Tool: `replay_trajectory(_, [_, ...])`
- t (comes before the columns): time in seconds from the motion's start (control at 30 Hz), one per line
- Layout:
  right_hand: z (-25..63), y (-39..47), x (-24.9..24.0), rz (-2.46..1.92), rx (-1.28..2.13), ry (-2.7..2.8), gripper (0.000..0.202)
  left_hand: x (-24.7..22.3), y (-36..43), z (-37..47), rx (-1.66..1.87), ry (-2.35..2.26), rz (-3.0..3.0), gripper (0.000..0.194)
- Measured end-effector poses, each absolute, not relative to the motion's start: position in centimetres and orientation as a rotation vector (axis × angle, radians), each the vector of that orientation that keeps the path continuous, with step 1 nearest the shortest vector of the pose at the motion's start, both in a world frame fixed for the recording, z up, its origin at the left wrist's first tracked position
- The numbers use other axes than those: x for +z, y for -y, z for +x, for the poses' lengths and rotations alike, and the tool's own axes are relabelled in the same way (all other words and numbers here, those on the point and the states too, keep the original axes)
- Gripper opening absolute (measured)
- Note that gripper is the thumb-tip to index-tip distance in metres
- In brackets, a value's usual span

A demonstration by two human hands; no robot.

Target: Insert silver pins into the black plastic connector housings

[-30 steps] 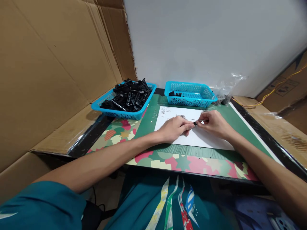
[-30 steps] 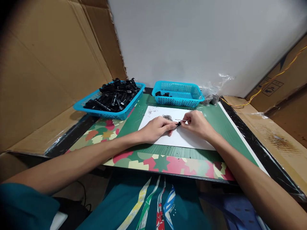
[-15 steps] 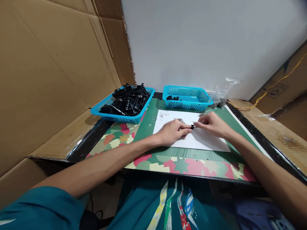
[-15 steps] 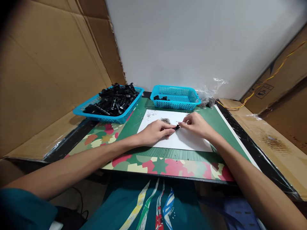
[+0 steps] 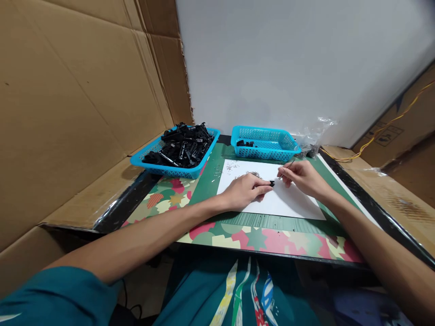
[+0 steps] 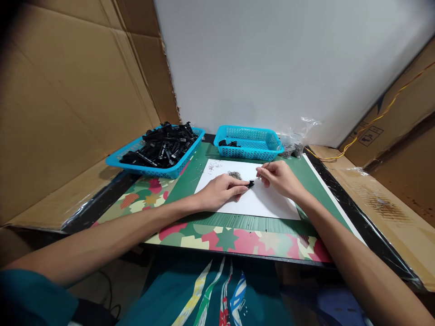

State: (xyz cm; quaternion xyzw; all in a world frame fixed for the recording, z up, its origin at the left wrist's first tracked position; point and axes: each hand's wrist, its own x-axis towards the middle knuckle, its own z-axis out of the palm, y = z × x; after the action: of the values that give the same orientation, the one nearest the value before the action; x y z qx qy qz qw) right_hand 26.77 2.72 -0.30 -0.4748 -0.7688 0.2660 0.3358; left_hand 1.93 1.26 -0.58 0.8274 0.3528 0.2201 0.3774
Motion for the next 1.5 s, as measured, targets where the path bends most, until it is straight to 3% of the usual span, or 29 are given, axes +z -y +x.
replay_trajectory(0.2, [26.1, -2.5, -0.5, -1.175, 0.942, 1.908, 0.049, -1.0, -1.5, 1.9, 0.583, -0.870, 2.111, 0.048])
replay_trajectory(0.6, [25.8, -2.1, -0.8, -1.212, 0.782, 1.980, 0.041, -1.1, -1.7, 2.0, 0.586, -0.852, 2.111, 0.045])
replay_trajectory(1.03, [25.1, -2.1, -1.3, -1.262, 0.717, 1.817, 0.051, -0.8, -1.8, 1.9, 0.671, -0.780, 1.903, 0.048])
replay_trajectory(1.23, [24.7, -2.2, -1.2, -1.203, 0.734, 1.858, 0.062, 0.4, -3.3, 1.0, 1.025, -0.758, 1.585, 0.031])
replay_trajectory(1.5, [22.7, -1.7, -1.5, -1.269, 0.528, 2.188, 0.021, -0.2, -4.9, 0.0, 1.184, -0.816, 1.574, 0.021])
